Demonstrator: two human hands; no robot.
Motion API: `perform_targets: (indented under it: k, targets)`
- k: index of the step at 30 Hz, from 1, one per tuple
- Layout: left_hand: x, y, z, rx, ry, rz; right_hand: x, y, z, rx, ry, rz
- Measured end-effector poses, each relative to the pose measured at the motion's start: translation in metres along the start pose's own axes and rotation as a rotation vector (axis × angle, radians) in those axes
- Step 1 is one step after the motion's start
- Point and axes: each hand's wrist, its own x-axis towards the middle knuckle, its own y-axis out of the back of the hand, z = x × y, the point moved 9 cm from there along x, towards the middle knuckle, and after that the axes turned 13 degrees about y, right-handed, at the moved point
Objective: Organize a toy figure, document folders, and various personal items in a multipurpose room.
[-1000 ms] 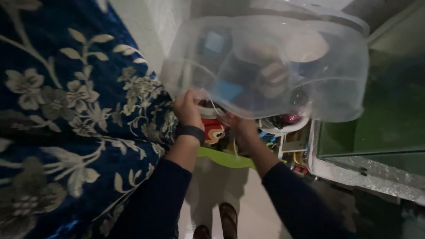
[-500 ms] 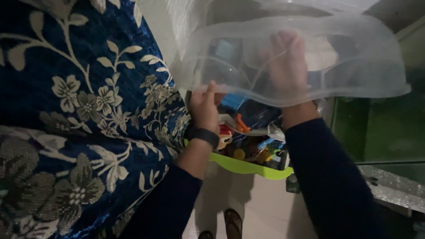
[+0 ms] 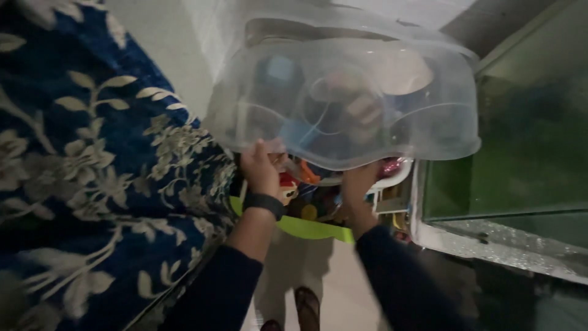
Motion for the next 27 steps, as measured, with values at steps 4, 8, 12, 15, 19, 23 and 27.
perform_targets:
  k: [4, 8, 12, 15, 19, 23, 27]
  targets:
    - [0.004, 0.004, -0.003, -0.029, -0.022, -0.016, -0.075, -0.062, 0.048, 0.561, -0.744, 0.025]
    - [0.002, 0.006, 0.002, -0.024, 0.0, -0.028, -0.105, -0.14, 0.078, 1.125, -1.084, -0.122]
    - [-0.005, 0.011, -0.004, -0.007, 0.088, 0.03, -0.1, -0.119, 0.066, 0.797, -1.036, -0.271]
    - [-0.011, 0.01, -0.022, -0.084, 0.165, 0.017, -0.076, -0.09, -0.014, 1.012, -0.823, -0.229]
    - [-0.015, -0.031, -0.066, -0.189, 0.269, -0.298, -0.057, -0.072, -0.017, 1.053, -0.772, -0.104]
    - [-0.016, -0.061, -0.07, -0.306, 0.278, -0.505, -0.046, -0.032, 0.08, 0.883, -0.713, 0.091]
    - [-0.03, -0.08, -0.035, -0.297, 0.239, -0.566, -0.009, 0.04, -0.04, 0.891, -0.824, 0.219]
